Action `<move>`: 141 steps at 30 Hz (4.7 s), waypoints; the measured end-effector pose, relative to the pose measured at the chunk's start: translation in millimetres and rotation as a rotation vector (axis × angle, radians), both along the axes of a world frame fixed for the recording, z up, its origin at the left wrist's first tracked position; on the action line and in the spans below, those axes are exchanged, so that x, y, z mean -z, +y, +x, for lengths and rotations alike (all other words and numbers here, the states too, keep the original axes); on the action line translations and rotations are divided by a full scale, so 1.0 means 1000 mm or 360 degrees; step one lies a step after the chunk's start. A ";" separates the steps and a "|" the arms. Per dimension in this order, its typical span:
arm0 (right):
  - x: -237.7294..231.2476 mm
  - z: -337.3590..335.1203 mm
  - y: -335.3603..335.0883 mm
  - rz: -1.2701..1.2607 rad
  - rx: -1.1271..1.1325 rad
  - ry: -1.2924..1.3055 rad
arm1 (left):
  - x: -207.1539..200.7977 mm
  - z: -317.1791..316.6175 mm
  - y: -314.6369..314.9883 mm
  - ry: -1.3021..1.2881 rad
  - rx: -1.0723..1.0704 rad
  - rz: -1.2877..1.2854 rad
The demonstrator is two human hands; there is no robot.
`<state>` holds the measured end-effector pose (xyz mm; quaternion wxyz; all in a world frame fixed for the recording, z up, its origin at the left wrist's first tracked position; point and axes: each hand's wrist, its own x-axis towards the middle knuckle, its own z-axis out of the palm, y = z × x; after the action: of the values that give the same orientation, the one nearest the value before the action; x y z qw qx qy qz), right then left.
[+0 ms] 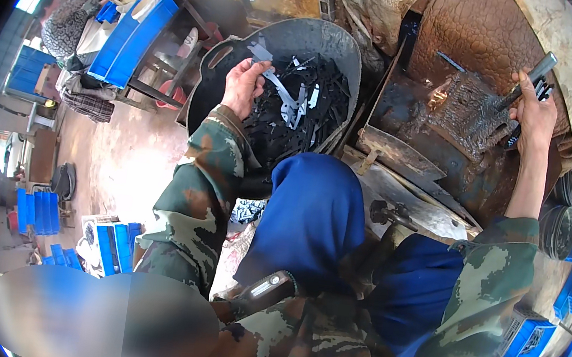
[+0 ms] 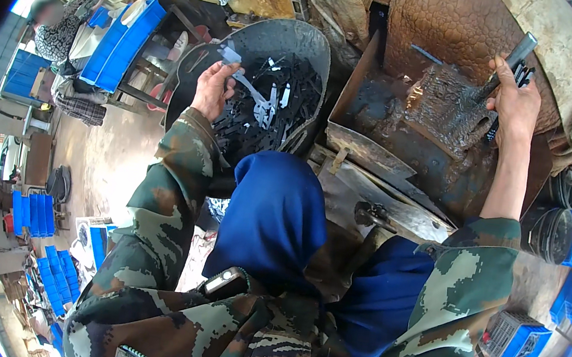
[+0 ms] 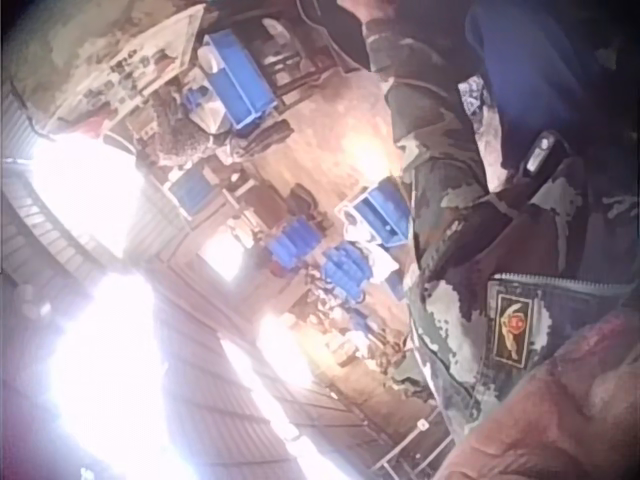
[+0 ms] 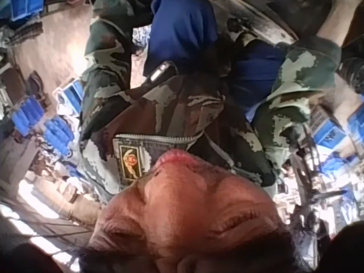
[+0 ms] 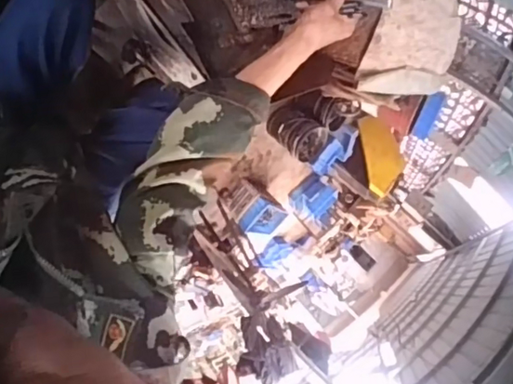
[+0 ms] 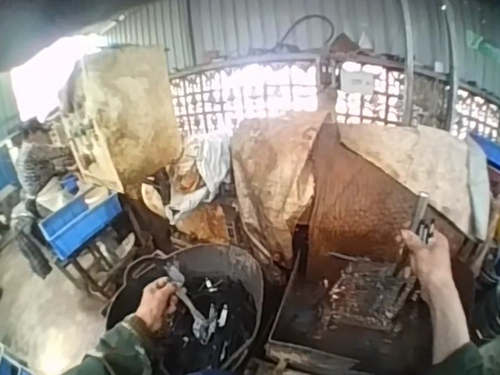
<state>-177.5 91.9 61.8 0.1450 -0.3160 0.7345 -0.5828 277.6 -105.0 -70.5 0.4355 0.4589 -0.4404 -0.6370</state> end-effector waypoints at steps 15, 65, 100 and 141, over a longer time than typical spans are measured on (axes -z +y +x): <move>-0.004 0.005 0.001 -0.0019 0.0016 -0.0011 | -0.025 0.000 0.019 0.0010 0.0196 -0.0029; 0.005 -0.008 0.000 -0.0073 -0.0072 -0.0061 | -0.117 -0.040 0.094 -0.0173 0.0378 -0.0472; 0.026 -0.025 -0.005 0.0035 -0.0124 -0.0009 | -0.105 -0.306 0.136 0.0276 0.0467 -0.0154; 0.041 -0.080 -0.007 -0.0044 -0.0040 0.0251 | -0.139 -0.292 0.146 0.0074 0.0541 -0.0453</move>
<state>-257.5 85.0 20.9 0.0896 -0.3720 0.7316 -0.5643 -14.6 40.9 68.1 0.3923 0.2970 -0.5868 -0.6431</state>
